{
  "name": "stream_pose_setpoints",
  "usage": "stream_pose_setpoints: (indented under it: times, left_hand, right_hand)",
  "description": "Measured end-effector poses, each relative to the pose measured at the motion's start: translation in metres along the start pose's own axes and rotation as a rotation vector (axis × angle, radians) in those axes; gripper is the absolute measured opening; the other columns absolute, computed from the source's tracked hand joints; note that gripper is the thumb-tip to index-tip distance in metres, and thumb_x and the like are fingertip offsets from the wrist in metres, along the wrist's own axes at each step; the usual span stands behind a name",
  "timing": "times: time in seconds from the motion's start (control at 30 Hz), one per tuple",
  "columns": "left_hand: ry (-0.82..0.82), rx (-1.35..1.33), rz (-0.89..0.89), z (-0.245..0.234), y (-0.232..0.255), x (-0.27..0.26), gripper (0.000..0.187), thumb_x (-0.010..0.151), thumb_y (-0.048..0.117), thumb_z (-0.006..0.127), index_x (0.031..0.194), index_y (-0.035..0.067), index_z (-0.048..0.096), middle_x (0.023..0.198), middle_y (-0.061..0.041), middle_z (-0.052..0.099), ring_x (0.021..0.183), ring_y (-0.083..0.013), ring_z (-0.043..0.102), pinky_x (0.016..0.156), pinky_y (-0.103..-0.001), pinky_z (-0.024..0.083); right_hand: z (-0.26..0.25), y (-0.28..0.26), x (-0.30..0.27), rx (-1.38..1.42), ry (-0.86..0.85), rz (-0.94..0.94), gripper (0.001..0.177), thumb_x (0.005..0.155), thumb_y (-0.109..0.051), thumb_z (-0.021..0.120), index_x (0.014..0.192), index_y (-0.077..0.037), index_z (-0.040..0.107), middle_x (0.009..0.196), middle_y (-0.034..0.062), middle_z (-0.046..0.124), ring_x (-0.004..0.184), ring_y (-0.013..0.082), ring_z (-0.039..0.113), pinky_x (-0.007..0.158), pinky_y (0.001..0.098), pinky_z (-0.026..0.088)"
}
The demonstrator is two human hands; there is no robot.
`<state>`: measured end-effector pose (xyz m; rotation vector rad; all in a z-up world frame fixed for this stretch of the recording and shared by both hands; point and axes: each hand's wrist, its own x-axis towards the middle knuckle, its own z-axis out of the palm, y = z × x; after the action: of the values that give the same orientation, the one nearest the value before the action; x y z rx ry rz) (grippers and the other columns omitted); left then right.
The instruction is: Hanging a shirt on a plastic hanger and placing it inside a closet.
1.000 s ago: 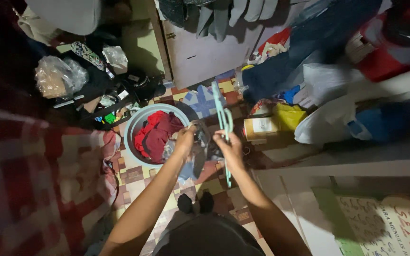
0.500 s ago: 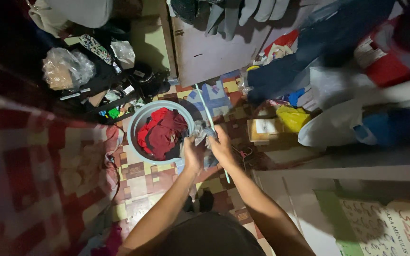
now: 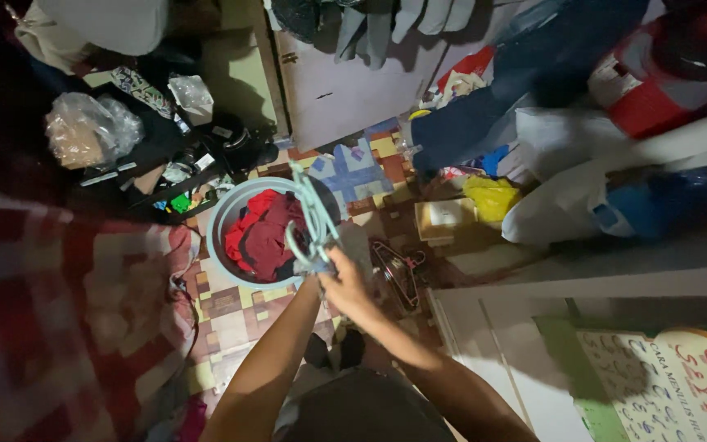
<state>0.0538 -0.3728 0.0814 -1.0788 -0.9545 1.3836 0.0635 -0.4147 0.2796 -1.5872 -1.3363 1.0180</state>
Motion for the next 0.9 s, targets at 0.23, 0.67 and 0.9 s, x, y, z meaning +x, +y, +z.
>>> stream_pose_setpoints:
  times: [0.23,0.67,0.9]
  left_hand:
    - [0.065,0.054,-0.012,-0.007,-0.033,-0.013,0.038,0.096,0.004,0.059,0.133,-0.004,0.059,0.122,-0.019,0.064,0.115,-0.0241,0.061,0.097,-0.036,0.050]
    - [0.155,0.169,-0.033,0.007,-0.073,-0.045,0.032,0.098,0.006,0.058,0.129,-0.001,0.059,0.117,-0.016,0.064,0.110,-0.0221,0.063,0.091,-0.033,0.053]
    - [0.167,0.230,-0.043,-0.010,-0.044,-0.031,0.029,0.098,0.007,0.057,0.127,0.000,0.059,0.114,-0.015,0.064,0.107,-0.0211,0.064,0.088,-0.032,0.055]
  right_hand:
    - [0.007,-0.051,-0.054,0.148,-0.213,0.006,0.031,0.093,-0.005,0.064,0.124,-0.010,0.066,0.088,0.0018,0.067,0.070,0.0118,0.061,0.055,0.0280,0.047]
    - [-0.013,-0.088,-0.067,0.123,-0.340,-0.266,0.018,0.096,-0.008,0.065,0.113,-0.003,0.064,0.089,0.0117,0.064,0.078,0.0179,0.062,0.070,0.0355,0.050]
    - [0.008,-0.072,-0.084,0.295,-0.435,-0.306,0.018,0.103,-0.013,0.066,0.119,-0.006,0.064,0.086,0.0060,0.065,0.073,0.0149,0.062,0.065,0.0313,0.049]
